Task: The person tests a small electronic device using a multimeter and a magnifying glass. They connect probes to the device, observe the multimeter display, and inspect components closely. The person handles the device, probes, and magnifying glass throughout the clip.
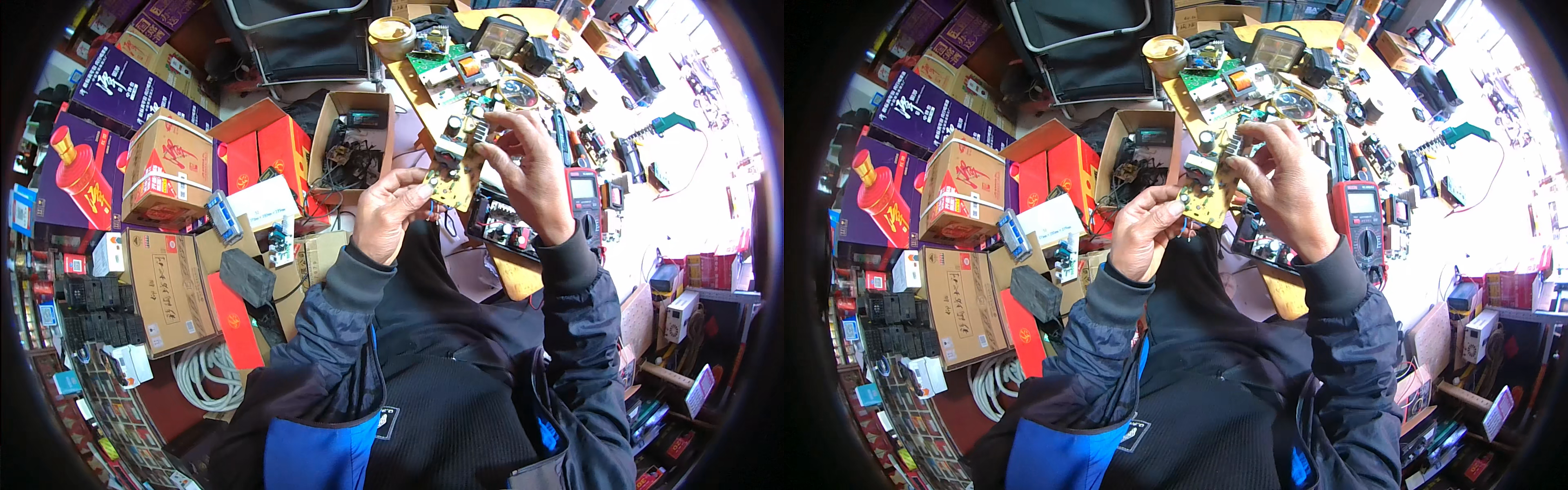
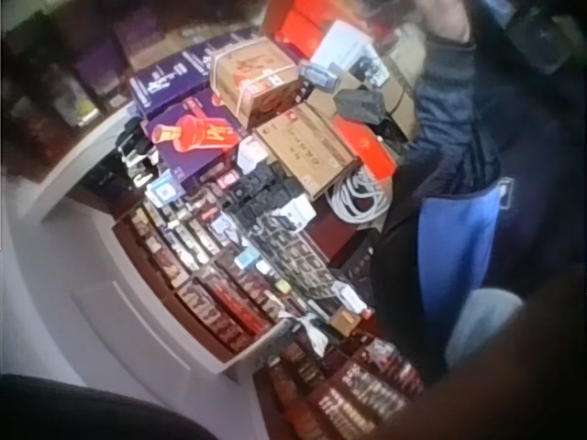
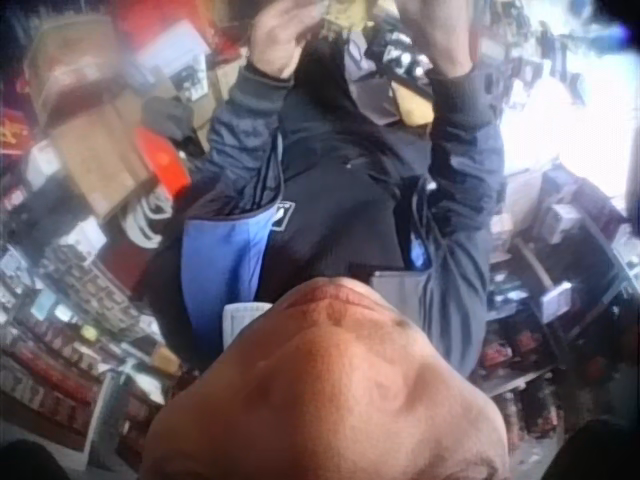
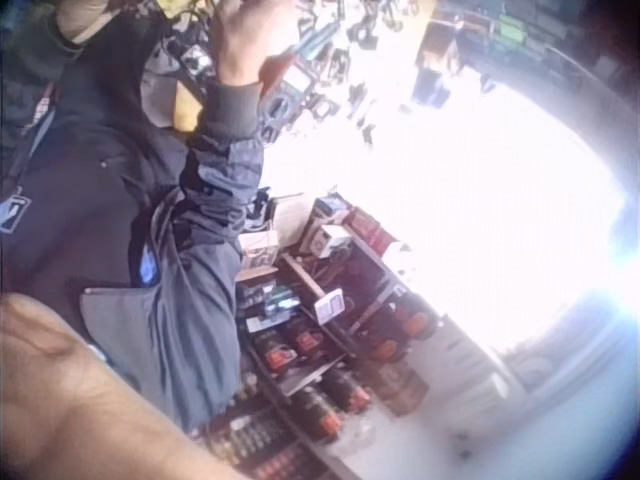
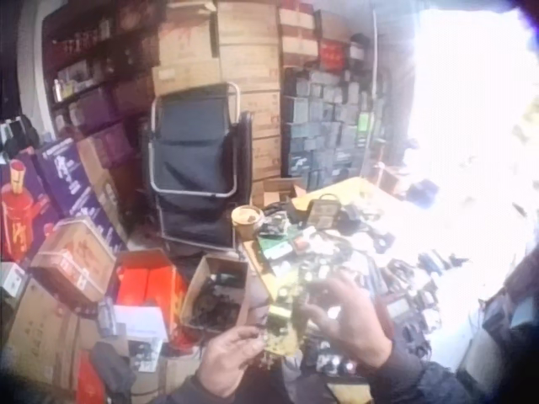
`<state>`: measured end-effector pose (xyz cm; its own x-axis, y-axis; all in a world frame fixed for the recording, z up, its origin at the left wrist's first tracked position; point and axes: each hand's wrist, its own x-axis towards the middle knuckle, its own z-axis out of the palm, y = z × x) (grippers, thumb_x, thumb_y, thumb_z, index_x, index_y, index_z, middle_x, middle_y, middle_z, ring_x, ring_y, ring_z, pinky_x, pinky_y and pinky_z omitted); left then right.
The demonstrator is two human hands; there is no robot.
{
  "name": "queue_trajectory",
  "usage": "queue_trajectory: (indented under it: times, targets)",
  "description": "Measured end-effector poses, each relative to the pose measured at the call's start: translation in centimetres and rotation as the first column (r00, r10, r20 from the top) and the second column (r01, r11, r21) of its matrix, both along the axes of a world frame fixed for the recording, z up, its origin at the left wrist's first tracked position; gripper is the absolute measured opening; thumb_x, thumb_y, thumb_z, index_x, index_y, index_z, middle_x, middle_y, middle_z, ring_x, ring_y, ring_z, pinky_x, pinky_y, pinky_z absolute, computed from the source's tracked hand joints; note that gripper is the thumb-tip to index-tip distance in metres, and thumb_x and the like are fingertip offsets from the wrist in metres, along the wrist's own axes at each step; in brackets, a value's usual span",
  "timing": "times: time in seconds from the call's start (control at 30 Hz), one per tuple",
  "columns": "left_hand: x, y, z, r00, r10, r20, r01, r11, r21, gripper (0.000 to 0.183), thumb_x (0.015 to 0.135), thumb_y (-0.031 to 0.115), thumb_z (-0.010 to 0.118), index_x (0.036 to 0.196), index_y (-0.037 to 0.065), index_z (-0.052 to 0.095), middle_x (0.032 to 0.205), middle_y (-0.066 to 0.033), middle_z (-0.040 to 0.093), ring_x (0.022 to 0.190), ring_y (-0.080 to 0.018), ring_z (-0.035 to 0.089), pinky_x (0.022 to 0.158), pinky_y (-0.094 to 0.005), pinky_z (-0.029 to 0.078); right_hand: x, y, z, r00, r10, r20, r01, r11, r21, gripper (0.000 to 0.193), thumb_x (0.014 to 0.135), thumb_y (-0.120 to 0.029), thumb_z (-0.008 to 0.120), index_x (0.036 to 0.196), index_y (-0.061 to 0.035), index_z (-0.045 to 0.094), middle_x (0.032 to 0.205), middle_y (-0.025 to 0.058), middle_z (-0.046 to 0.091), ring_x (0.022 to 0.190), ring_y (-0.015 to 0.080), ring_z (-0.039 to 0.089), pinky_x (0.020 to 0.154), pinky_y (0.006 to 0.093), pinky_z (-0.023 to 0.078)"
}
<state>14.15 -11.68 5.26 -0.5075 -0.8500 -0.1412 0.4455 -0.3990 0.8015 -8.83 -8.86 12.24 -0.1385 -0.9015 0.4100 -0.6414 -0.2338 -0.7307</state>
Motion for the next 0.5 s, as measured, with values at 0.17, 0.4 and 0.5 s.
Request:
queue_trajectory:
  times: [0.17, 0.4, 0.5]
  targets:
    - [0.8, 0.4, -1.8, 0.989, 0.072, -0.128, -0.069, 0.997, 0.029, 0.023, 0.105, 0.006, 0.068, 0.126, -0.002, 0.067, 0.116, -0.0153, 0.078, 0.096, -0.0208, 0.077, 0.085, -0.0347, 0.065, 0.1, 2.5, -0.5, 0.996, 0.001, 0.089, 0.003, 0.999, -0.054, 0.048, 0.093, -0.003, 0.08, 0.139, -0.0025, 0.065, 0.125, 0.0134, 0.066, 0.097, 0.0178, 0.073, 0.076, 0.0296, 0.06]
    - [5.3, -1.6, -5.3, 0.95, 0.293, -0.107, -0.299, 0.953, -0.05, 0.023, 0.107, 0.005, 0.065, 0.129, 0.0, 0.066, 0.121, -0.0163, 0.076, 0.103, -0.0235, 0.076, 0.086, -0.0367, 0.065, -0.3, 13.6, -0.1, 0.978, 0.114, 0.172, -0.164, 0.936, 0.312, 0.015, 0.092, -0.002, 0.078, 0.106, 0.0033, 0.076, 0.093, 0.0111, 0.075, 0.085, 0.02, 0.072, 0.078, 0.0317, 0.056]
    - [7.0, -2.9, -8.1, 0.918, 0.396, 0.017, -0.395, 0.918, -0.041, 0.026, 0.107, 0.006, 0.065, 0.132, 0.001, 0.065, 0.117, -0.0146, 0.075, 0.097, -0.0226, 0.075, 0.087, -0.0359, 0.064, 0.3, 16.5, -2.7, 0.972, 0.031, 0.231, -0.131, 0.892, 0.433, 0.011, 0.092, -0.002, 0.078, 0.101, 0.0037, 0.077, 0.089, 0.0131, 0.074, 0.076, 0.0196, 0.071, 0.071, 0.03, 0.055]
